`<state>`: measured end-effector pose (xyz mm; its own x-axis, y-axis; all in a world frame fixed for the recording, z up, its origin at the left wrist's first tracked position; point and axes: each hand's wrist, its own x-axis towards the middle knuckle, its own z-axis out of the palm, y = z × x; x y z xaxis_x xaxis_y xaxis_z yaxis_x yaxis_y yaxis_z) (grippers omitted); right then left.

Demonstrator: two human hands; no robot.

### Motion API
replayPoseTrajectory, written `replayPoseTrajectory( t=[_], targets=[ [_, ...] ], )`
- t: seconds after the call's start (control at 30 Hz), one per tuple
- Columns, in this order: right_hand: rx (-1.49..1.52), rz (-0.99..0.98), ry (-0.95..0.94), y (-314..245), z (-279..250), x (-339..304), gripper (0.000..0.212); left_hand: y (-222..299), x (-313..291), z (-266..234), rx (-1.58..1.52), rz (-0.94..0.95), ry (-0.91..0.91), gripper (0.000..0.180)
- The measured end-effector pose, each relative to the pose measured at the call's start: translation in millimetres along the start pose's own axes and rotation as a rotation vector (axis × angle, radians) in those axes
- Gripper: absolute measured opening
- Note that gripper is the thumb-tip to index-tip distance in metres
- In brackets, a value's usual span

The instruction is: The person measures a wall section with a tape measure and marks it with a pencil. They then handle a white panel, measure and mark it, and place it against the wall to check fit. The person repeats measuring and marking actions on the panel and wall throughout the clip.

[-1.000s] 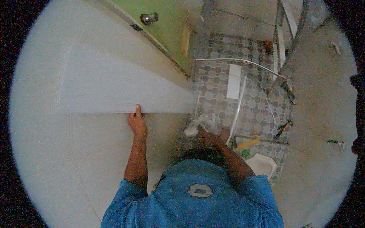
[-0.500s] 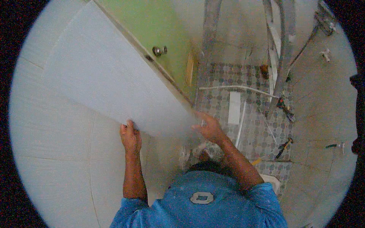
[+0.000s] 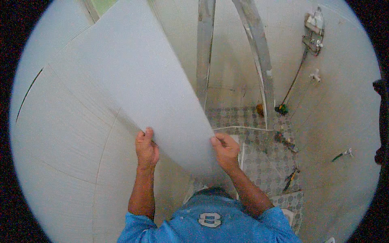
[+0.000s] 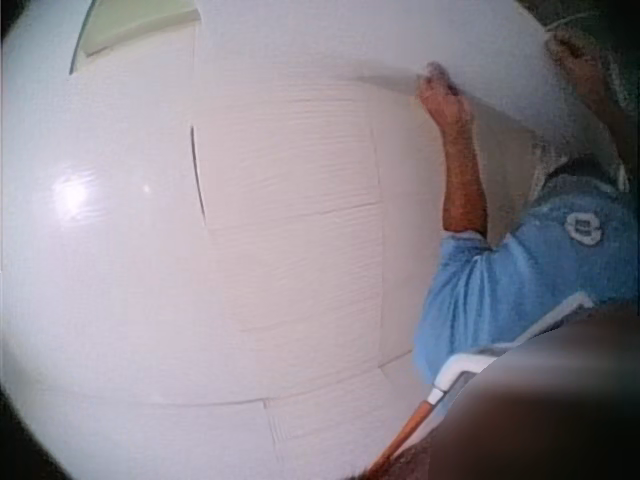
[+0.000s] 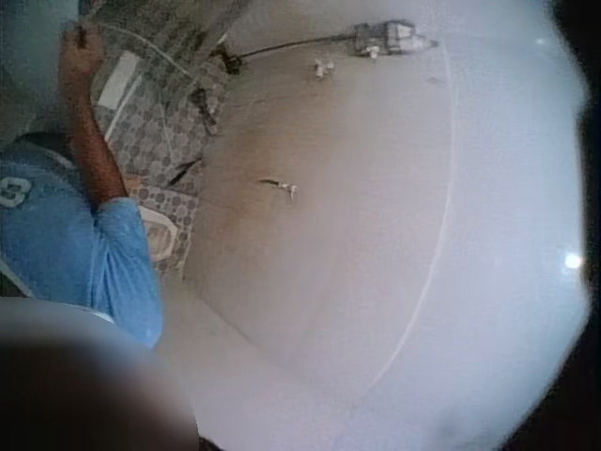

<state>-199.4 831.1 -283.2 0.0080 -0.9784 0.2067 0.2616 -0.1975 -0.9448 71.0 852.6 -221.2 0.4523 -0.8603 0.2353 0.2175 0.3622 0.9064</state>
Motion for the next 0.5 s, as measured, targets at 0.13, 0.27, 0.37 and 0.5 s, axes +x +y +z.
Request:
replayPoseTrajectory(
  t=[0.13, 0.27, 0.37, 0.5],
  targets=[
    [-0.099, -0.09, 0.051, -28.6, -37.0, -3.2, 0.017, 20.5, -24.6, 54.5, 0.08, -0.076, -0.011, 0.018],
    [-0.031, -0.092, 0.059, -53.7, -68.2, -4.0, 0.023, 28.8, -39.0, 85.3, 0.076, -0.067, -0.05, 0.027],
    [-0.063, -0.194, 0.153, -74.1, -91.1, 1.8, 0.018, 7.5, -46.4, 90.9, 0.384, 0.1, -0.224, 0.016],
    [-0.231, -0.237, 0.272, -93.5, -128.7, 25.1, 0.015, -61.4, -54.0, 86.7, 0.691, 0.218, -0.481, 0.025]
  ],
)
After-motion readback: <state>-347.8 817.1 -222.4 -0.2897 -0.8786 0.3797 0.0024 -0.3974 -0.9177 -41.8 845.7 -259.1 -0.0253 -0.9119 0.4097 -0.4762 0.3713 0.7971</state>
